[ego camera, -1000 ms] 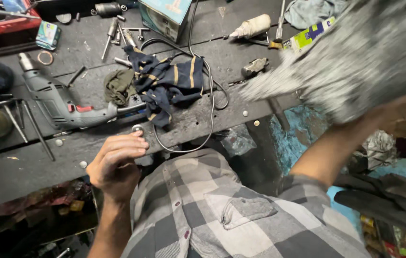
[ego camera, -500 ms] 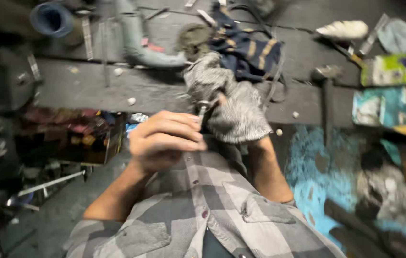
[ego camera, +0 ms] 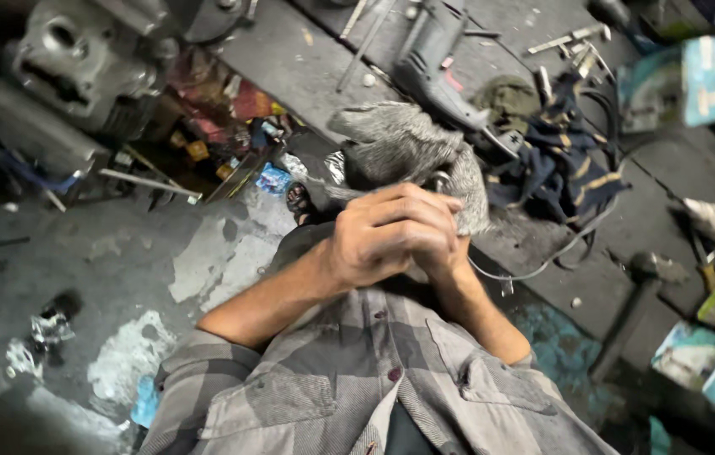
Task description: The person cleans a small engine cylinder head clamped in a bench vise. They wipe the part with rags, scrape and rub the gasket surface by hand, turn the head over to clean other sides, handle small fasteners from the bench, and pour liquid from a plastic bottle onto the part while continuing to wipe it.
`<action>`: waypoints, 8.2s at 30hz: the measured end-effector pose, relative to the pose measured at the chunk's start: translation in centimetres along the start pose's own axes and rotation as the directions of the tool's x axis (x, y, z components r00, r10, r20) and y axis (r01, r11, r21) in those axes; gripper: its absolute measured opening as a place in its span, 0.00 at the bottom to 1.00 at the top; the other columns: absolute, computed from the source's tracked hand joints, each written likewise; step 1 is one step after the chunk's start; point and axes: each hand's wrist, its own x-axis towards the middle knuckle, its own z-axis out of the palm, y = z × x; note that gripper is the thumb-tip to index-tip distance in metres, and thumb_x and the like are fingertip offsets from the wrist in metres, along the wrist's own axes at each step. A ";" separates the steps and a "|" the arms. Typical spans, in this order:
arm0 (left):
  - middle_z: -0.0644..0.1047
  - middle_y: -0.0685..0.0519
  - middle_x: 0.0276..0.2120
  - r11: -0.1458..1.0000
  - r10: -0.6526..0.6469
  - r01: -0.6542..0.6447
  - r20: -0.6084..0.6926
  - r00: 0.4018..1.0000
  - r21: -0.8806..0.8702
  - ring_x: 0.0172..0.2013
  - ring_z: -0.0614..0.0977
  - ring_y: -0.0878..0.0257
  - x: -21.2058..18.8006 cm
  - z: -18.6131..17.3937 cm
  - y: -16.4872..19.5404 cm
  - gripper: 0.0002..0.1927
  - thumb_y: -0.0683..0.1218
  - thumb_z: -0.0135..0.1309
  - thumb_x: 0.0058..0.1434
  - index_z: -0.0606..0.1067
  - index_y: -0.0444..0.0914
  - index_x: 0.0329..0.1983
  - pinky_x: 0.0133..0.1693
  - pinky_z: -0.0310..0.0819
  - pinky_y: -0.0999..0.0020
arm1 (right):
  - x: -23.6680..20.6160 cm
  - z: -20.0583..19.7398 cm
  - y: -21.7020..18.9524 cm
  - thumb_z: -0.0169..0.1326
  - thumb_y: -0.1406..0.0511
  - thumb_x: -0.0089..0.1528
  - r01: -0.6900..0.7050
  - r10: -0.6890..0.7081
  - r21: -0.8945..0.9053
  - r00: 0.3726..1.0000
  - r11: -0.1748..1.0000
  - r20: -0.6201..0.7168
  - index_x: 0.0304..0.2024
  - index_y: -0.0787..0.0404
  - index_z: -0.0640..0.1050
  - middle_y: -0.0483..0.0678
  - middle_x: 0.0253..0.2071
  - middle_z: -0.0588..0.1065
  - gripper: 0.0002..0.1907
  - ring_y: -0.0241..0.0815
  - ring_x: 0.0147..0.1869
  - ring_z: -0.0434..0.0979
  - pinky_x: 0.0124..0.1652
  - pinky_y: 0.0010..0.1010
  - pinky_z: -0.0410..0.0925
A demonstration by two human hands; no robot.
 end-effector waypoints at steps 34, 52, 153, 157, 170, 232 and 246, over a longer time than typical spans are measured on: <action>0.81 0.53 0.40 0.784 0.067 0.361 -0.646 0.760 0.506 0.46 0.85 0.55 -6.7 7.5 0.5 0.14 0.30 0.64 0.55 0.78 0.38 0.39 0.51 0.84 0.62 | 1.0 -0.1 -1.2 0.56 0.69 0.59 0.780 -0.688 -0.280 0.626 0.560 0.368 0.46 0.59 0.75 0.51 0.47 0.75 0.12 0.53 0.53 0.73 0.49 0.44 0.62; 0.72 0.51 0.65 0.656 -0.258 0.297 -0.164 0.952 0.694 0.68 0.66 0.38 -15.0 -7.9 5.0 0.20 0.37 0.66 0.47 0.84 0.50 0.42 0.73 0.53 0.42 | 3.9 11.2 -9.0 0.53 0.64 0.66 -0.449 0.052 0.675 0.851 0.585 0.522 0.63 0.63 0.71 0.53 0.59 0.75 0.23 0.49 0.59 0.78 0.51 0.40 0.74; 0.68 0.44 0.70 0.227 -0.970 0.806 -0.201 0.137 -0.546 0.69 0.66 0.52 -29.7 -22.0 -5.6 0.43 0.68 0.40 0.62 0.67 0.35 0.71 0.67 0.57 0.61 | 22.8 33.1 -29.5 0.49 0.76 0.47 0.709 -0.311 -0.651 0.705 0.271 0.638 0.55 0.57 0.82 0.70 0.61 0.69 0.34 0.63 0.58 0.75 0.59 0.47 0.69; 0.56 0.44 0.75 0.224 -0.970 0.893 -0.005 0.242 -0.391 0.75 0.54 0.54 -28.6 -22.8 -3.7 0.53 0.78 0.28 0.63 0.57 0.33 0.75 0.71 0.45 0.63 | 24.5 30.9 -30.0 0.49 0.77 0.57 0.618 -0.085 -0.699 0.768 0.360 0.635 0.59 0.54 0.80 0.62 0.63 0.70 0.29 0.58 0.64 0.72 0.64 0.46 0.66; 0.64 0.39 0.71 0.332 -0.918 0.908 0.134 0.373 -0.256 0.71 0.64 0.50 -28.0 -23.9 -2.8 0.55 0.78 0.37 0.59 0.60 0.31 0.74 0.69 0.54 0.60 | 22.4 35.2 -31.6 0.56 0.74 0.49 0.637 0.013 -0.573 0.674 -0.516 0.738 0.68 0.55 0.70 0.69 0.66 0.65 0.41 0.66 0.58 0.74 0.43 0.45 0.77; 0.72 0.42 0.67 0.432 -0.868 0.822 0.079 0.491 -0.370 0.67 0.71 0.54 -28.1 -19.7 -3.0 0.36 0.59 0.52 0.69 0.64 0.33 0.72 0.68 0.61 0.63 | 24.5 30.6 -27.9 0.49 0.74 0.59 0.681 -0.251 -0.607 0.724 0.410 0.642 0.56 0.64 0.80 0.67 0.53 0.72 0.23 0.47 0.28 0.77 0.23 0.33 0.69; 0.68 0.40 0.68 0.630 -0.758 0.690 -0.090 0.646 -0.356 0.69 0.69 0.53 -25.9 -20.5 1.3 0.50 0.58 0.63 0.60 0.53 0.31 0.77 0.70 0.58 0.61 | 21.0 36.4 -33.7 0.54 0.64 0.61 0.604 0.179 -0.544 0.749 -0.583 0.638 0.37 0.65 0.85 0.65 0.54 0.76 0.12 0.38 0.26 0.73 0.19 0.27 0.64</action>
